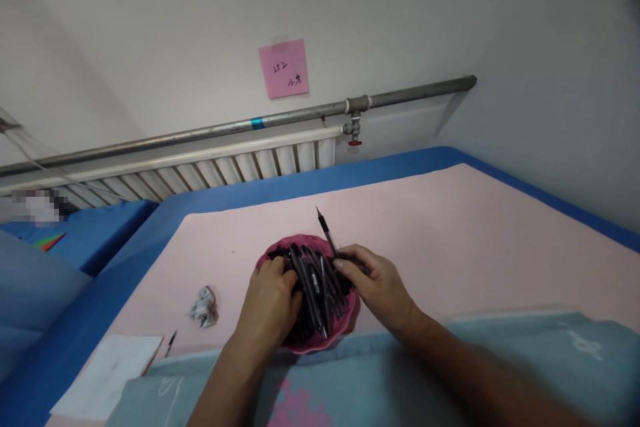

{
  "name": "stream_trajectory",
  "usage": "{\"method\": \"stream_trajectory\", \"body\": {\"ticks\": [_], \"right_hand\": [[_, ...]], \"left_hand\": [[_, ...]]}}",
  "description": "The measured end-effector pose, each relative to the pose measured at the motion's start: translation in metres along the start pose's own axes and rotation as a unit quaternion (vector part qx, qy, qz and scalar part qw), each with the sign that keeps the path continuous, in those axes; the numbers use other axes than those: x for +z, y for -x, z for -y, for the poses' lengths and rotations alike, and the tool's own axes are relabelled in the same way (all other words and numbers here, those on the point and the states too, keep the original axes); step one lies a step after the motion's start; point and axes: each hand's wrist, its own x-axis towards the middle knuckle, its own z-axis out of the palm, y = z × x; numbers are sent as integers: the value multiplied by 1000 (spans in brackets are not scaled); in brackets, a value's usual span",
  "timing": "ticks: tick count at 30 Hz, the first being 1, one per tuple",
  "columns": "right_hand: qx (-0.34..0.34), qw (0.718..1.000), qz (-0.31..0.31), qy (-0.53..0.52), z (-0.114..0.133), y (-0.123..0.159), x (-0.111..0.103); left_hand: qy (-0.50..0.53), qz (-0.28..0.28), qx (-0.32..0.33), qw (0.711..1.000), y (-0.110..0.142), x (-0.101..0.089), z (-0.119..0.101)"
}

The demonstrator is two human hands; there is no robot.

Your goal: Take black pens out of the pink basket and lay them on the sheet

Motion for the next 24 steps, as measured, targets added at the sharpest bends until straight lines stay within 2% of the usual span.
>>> {"method": "stream_trajectory", "body": {"ticks": [4,6,8,10,12,14,17,20,24], "right_hand": [[-5,1000,1,8,0,0,0],[-18,1000,1,18,1,1,-1],[-41,998,3,44,3,3,-1],[-75,993,13,85,4,6,-1],[-121,984,45,125,5,9,0],[-176,968,85,160,5,11,0],[-229,946,112,201,4,13,1],[-247,935,114,228,5,13,2],[-259,924,123,254,5,13,3]], "left_hand": [[42,-10,-1,999,-1,-1,3],[112,-27,-11,993,-1,-3,8],[214,-51,-54,974,-1,-6,14],[348,-68,-115,928,0,-9,20],[484,-82,-152,858,0,-12,25],[584,-98,-158,790,0,-15,28],[670,-121,-160,715,0,-20,29],[724,-117,-179,656,0,-23,30],[762,-117,-191,608,-1,-23,29]]}}
